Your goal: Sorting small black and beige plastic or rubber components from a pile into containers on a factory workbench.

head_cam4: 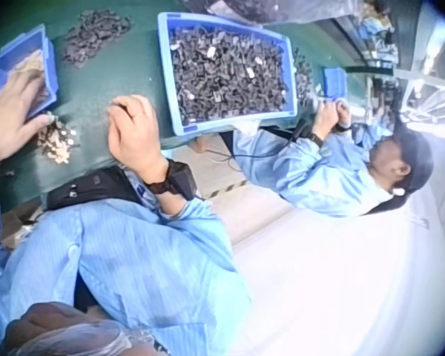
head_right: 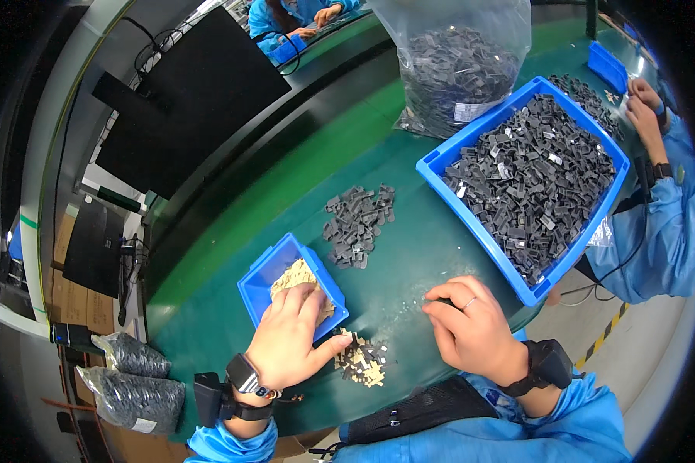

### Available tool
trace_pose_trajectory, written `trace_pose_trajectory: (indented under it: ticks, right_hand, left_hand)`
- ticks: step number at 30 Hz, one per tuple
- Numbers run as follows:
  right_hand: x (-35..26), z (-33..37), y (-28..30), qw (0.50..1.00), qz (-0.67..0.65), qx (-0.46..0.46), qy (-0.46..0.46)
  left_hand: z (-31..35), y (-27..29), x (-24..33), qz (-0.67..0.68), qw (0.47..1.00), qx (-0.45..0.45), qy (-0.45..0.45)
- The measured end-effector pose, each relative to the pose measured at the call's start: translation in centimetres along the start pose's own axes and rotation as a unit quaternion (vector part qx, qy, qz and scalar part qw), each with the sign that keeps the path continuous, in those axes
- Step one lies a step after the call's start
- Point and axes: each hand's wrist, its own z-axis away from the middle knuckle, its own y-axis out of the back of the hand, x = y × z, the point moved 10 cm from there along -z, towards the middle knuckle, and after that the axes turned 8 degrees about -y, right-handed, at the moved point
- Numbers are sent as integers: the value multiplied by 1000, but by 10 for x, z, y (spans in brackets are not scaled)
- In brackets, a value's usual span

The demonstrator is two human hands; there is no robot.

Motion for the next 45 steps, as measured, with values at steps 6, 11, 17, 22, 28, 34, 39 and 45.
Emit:
trace_pose_trajectory:
  ticks: [6,11,17,22,28,34,39,45]
  right_hand:
    - [3,-4,-2,1000,-5,-17,-24]
    - [12,-5,-1,998,-26,-15,-49]
    - [10,-7,0,998,-37,-18,-46]
    - [12,-6,-2,997,-39,-26,-53]
    - [11,-5,-1,998,-37,-29,-49]
    - [12,-5,-2,998,-38,-24,-49]
    - [14,-4,0,998,-36,-13,-52]
    - [12,-5,2,998,-42,-12,-48]
  left_hand:
    - [-5,-4,-1,23,1000,-14,-12]
    - [-11,-8,-7,7,1000,-5,6]
    - [-10,-8,-3,23,999,-24,-7]
    - [-8,9,-13,36,999,4,-14]
    - [-12,22,-43,44,998,38,35]
    - [-23,-6,-38,-28,999,-34,22]
    - [-32,-5,-52,-7,999,11,40]
    - [-22,23,-54,14,994,99,33]
